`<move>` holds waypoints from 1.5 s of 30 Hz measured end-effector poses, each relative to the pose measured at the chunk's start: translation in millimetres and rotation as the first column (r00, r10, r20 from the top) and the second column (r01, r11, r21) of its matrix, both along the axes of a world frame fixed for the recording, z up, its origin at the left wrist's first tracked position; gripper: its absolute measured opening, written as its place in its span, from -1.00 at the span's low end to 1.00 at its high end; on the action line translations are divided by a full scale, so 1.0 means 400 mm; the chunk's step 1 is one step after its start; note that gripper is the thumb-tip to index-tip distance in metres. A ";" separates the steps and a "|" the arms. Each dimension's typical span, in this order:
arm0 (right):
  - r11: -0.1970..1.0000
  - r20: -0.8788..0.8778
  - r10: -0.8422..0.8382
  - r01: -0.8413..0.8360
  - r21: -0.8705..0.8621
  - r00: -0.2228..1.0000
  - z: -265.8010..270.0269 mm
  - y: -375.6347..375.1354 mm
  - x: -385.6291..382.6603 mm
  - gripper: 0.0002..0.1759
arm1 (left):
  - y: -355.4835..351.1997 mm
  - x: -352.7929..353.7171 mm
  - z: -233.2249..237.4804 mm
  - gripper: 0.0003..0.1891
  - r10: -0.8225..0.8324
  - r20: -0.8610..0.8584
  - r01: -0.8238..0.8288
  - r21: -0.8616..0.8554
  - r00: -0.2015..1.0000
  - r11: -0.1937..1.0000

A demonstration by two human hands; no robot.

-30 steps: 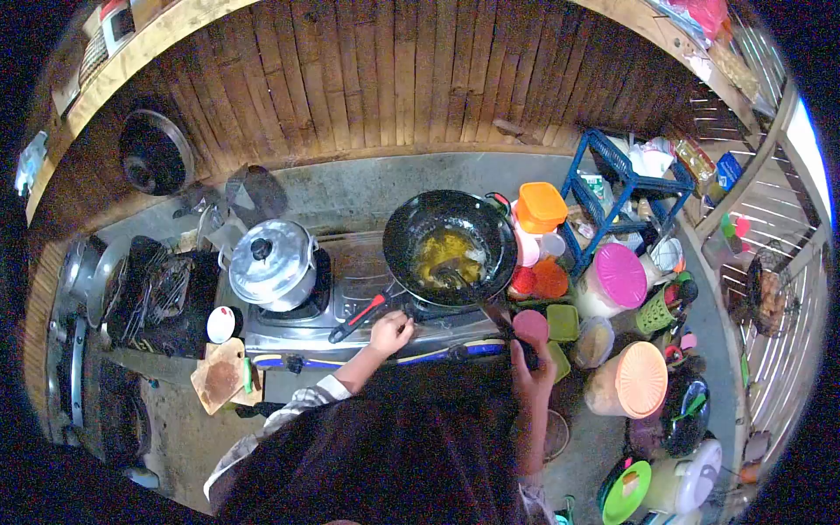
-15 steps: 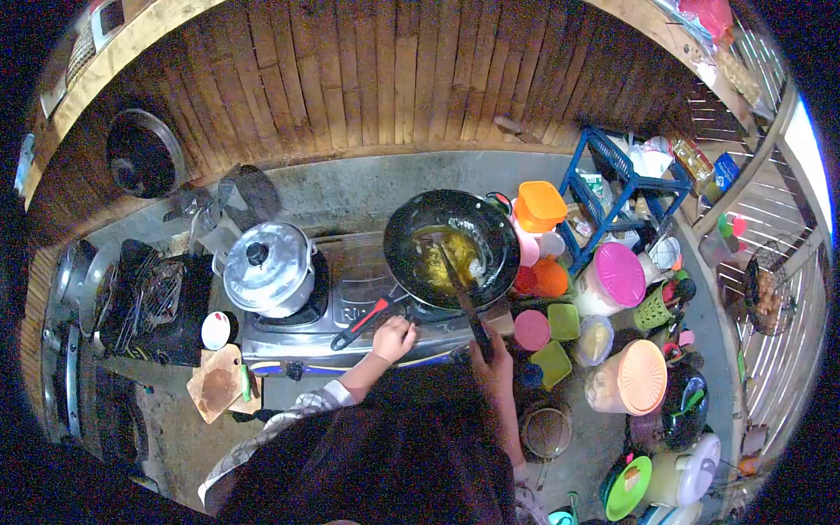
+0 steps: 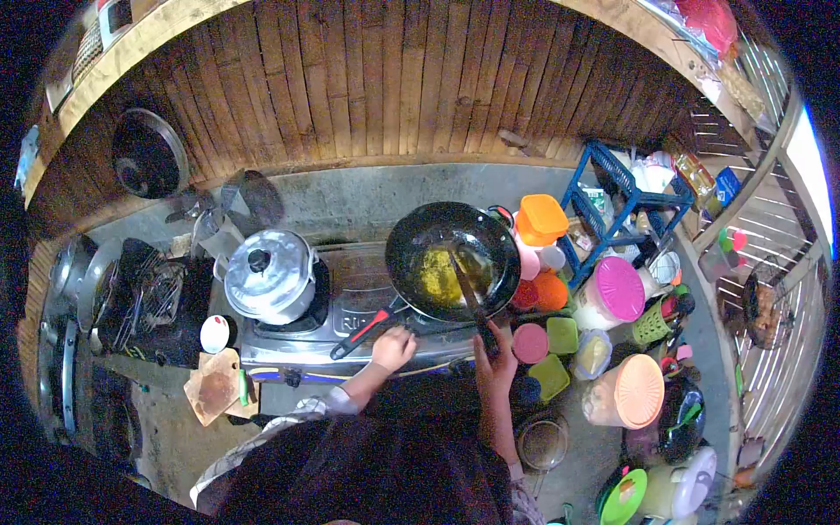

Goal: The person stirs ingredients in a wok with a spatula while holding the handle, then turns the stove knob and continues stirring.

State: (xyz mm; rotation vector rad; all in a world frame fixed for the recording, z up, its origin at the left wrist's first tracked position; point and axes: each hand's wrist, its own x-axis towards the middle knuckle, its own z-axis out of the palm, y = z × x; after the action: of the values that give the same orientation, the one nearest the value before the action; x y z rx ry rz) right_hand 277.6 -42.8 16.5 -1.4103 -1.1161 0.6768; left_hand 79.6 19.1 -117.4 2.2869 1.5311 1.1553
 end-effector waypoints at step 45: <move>0.951 0.191 0.307 -0.305 -0.043 0.932 -0.090 -0.024 0.120 -0.61 | -0.003 0.016 -0.007 -0.74 0.186 -0.173 -0.196 -0.041 0.967 0.980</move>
State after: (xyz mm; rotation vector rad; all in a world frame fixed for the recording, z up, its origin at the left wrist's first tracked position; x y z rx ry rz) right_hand 325.5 -52.5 -19.4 -1.3471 -1.5112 0.7771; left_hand 86.1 17.9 -120.0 2.2916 1.8568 0.9650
